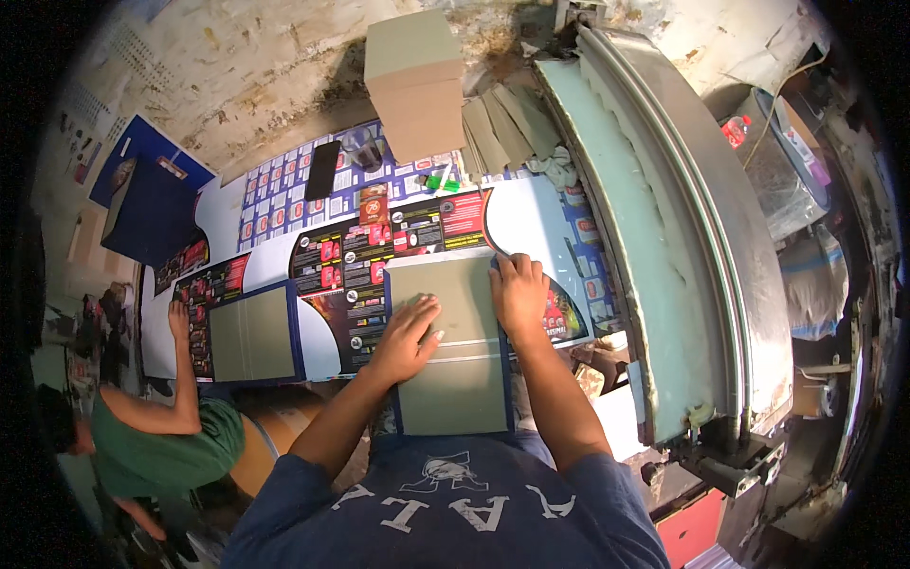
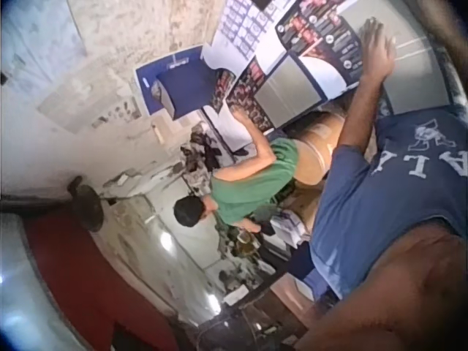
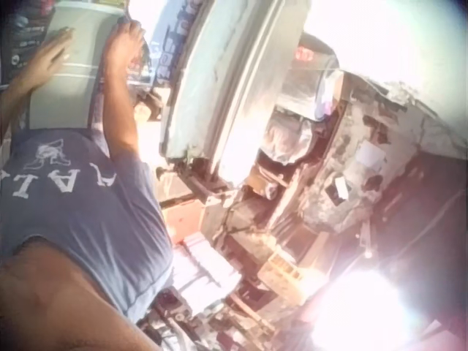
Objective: The person positions cardboard panels onto a printed sheet, folds the sheet margins over the cardboard by hand, and presses the edges flat. They then walk through the workshop and relocate cardboard boxes.
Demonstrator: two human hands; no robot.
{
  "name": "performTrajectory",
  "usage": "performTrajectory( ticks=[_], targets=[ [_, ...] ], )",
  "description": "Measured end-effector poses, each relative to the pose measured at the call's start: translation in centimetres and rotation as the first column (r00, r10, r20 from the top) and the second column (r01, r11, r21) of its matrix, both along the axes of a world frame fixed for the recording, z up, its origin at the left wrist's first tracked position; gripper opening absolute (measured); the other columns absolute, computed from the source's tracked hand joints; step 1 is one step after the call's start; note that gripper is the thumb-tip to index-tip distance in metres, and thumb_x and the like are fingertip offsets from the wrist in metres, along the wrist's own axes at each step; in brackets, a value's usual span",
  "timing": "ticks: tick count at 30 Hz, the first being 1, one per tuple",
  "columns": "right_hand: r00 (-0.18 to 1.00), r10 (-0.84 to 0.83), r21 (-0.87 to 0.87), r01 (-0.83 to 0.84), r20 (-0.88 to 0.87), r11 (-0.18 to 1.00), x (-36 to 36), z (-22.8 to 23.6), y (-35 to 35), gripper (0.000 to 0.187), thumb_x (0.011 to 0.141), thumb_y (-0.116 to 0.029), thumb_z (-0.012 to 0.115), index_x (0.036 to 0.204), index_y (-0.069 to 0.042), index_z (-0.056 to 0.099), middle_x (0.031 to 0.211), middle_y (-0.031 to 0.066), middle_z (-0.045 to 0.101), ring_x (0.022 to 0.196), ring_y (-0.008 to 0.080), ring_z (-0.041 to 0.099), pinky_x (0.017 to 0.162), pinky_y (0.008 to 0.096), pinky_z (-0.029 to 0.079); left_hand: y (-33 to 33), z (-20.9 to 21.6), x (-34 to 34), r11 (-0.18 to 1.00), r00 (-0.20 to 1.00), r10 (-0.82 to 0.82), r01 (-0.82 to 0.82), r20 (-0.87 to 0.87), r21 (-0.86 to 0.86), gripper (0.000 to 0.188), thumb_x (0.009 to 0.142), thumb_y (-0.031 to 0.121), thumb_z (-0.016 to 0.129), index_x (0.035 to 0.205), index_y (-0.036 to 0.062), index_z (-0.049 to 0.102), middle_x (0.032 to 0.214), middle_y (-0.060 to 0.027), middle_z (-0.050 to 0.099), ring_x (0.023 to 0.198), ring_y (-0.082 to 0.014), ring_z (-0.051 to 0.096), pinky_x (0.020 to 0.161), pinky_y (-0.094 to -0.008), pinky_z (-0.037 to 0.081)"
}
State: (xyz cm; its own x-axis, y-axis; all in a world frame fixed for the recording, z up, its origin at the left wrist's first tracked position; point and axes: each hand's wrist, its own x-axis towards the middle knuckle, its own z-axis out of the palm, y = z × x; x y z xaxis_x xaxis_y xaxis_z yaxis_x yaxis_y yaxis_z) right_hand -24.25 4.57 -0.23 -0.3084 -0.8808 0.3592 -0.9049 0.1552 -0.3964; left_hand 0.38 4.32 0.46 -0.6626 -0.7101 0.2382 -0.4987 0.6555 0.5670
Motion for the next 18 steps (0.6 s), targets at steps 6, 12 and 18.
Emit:
performTrajectory(
  ticks=[6,12,18],
  targets=[
    [0.996,0.08,0.023,-0.079,-0.029,0.997,-0.8,-0.3,-0.5,0.025,0.088,-0.028,0.071,0.108,-0.014,0.073,0.104,0.0036,0.064,0.096,0.0277,0.06,0.079,0.0444,0.048,-0.3,-0.7,0.6,0.993,0.989,0.023,-0.005,-0.146,0.121,0.037,0.093,0.018,0.068,0.125,0.0011,0.063,0.142,-0.0173,0.057,0.139,-0.0364,0.047,0.114,-0.0524,0.037],
    [0.971,0.237,0.079,-0.234,-0.031,0.969,-2.6,0.9,-2.0,0.023,0.085,-0.027,0.073,0.099,-0.01,0.075,0.095,0.0089,0.068,0.092,0.0314,0.062,0.077,0.0447,0.05,-5.0,-1.2,3.5,0.88,0.875,0.457,-0.471,-0.158,-0.062,0.031,0.087,0.022,0.076,0.113,0.007,0.071,0.132,-0.0135,0.063,0.126,-0.0357,0.055,0.101,-0.0486,0.046],
    [0.962,0.268,0.045,-0.266,-0.059,0.963,-1.9,1.5,-2.0,0.017,0.084,-0.023,0.074,0.093,-0.01,0.075,0.092,0.0081,0.068,0.09,0.0312,0.062,0.08,0.0448,0.049,-7.0,-3.2,5.5,0.848,0.871,0.486,-0.489,-0.07,-0.205,0.034,0.083,0.034,0.08,0.11,0.0144,0.076,0.133,-0.0085,0.061,0.128,-0.0336,0.052,0.106,-0.0518,0.04]
  ],
)
